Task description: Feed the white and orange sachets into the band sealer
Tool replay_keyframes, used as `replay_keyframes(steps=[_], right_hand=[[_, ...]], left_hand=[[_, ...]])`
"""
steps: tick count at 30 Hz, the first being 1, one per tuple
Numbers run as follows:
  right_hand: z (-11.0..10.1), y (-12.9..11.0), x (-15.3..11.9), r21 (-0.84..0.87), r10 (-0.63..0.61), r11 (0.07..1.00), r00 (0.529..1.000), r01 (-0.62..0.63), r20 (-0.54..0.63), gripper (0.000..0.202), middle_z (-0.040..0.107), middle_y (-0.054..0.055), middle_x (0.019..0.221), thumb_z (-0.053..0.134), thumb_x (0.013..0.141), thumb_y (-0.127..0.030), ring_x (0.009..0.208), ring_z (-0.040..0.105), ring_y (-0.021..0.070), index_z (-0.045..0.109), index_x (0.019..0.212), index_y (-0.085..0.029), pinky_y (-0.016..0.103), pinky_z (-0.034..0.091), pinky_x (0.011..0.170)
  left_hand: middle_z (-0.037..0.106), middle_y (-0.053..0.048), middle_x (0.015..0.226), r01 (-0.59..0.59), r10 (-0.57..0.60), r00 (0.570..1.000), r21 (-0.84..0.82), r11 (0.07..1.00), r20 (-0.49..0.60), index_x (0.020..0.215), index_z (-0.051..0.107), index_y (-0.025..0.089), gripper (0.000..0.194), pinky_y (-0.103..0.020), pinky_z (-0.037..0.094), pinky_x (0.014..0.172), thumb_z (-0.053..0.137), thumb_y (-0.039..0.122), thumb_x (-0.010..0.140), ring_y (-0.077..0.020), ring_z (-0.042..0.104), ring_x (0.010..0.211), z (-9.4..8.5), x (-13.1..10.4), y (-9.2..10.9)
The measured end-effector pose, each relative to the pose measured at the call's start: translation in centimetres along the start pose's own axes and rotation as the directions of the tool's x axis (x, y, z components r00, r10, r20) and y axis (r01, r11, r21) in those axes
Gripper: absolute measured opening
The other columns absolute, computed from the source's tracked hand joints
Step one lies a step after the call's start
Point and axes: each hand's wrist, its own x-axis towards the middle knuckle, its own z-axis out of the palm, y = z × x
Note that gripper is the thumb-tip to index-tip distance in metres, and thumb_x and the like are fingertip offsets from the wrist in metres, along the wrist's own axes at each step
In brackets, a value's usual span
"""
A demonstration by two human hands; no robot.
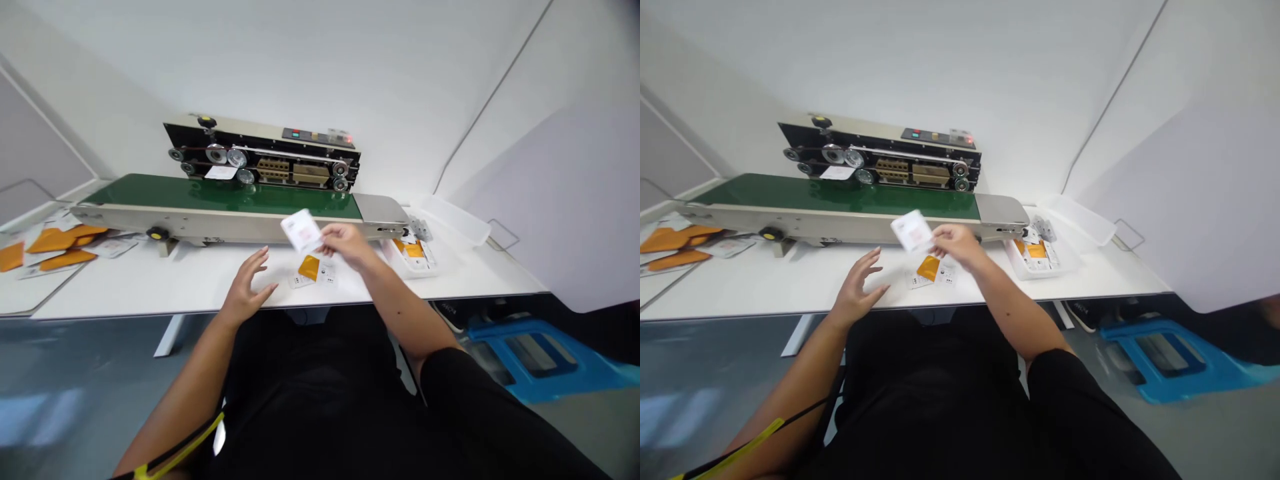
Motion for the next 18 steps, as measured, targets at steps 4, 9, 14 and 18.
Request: replay_keyframes(steps=[4, 9, 14, 18], right_hand=[[-7.6, -4.6, 4.6, -0.026, -0.170, 0.984, 0.883, 0.177, -0.437, 0.014, 0.070, -0.001, 0.061, 0.065, 0.079, -0.008, 0.049, 0.060, 0.0067, 0.070, 0.090, -0.014, 0.015, 0.048, 0.050], [-11.2, -5.7, 9.8, -0.034, -0.032, 0.999, 0.798, 0.014, -0.602, 0.015, 0.065, -0.001, 0.057, 0.060, 0.082, 0.002, 0.049, 0.058, 0.0056, 0.064, 0.083, -0.012, 0.015, 0.052, 0.056], [-10.0, -5.1, 12.0, -0.145, 0.042, 0.981, 0.878, -0.126, -0.477, 0.005, 0.073, 0.008, 0.074, 0.069, 0.087, -0.009, 0.063, 0.066, 0.0128, 0.066, 0.085, -0.012, 0.025, 0.058, 0.066], [-7.0, -2.8, 8.4, -0.627, -0.469, 0.774, 0.742, 0.085, -0.479, 0.022, 0.075, 0.011, 0.105, 0.062, 0.097, -0.031, 0.097, 0.069, 0.0223, 0.073, 0.109, -0.016, 0.037, 0.057, 0.091]], left_hand=[[0.045, -0.014, 0.163, -0.002, 0.002, 0.999, -0.001, 1.000, 0.032, 0.155, 0.047, 0.032, 0.059, -0.048, 0.059, 0.106, 0.065, 0.036, 0.099, -0.0323, 0.047, 0.149, -0.2, 0.1, 0.1], [0.044, -0.012, 0.166, -0.066, -0.001, 0.953, 0.209, 0.976, 0.303, 0.156, 0.048, 0.028, 0.064, -0.056, 0.039, 0.125, 0.065, 0.050, 0.098, -0.0345, 0.041, 0.153, 0.1, 0.9, -0.3], [0.036, -0.008, 0.171, -0.210, -0.053, 0.789, 0.351, 0.913, 0.612, 0.164, 0.038, 0.029, 0.087, -0.055, 0.030, 0.129, 0.066, 0.068, 0.091, -0.0366, 0.031, 0.159, 1.6, 1.3, -1.1], [0.047, -0.004, 0.165, -0.257, -0.001, 0.801, 0.345, 0.903, 0.598, 0.156, 0.051, 0.035, 0.073, -0.053, 0.033, 0.126, 0.063, 0.070, 0.093, -0.0341, 0.044, 0.153, 1.9, 0.8, -1.3]])
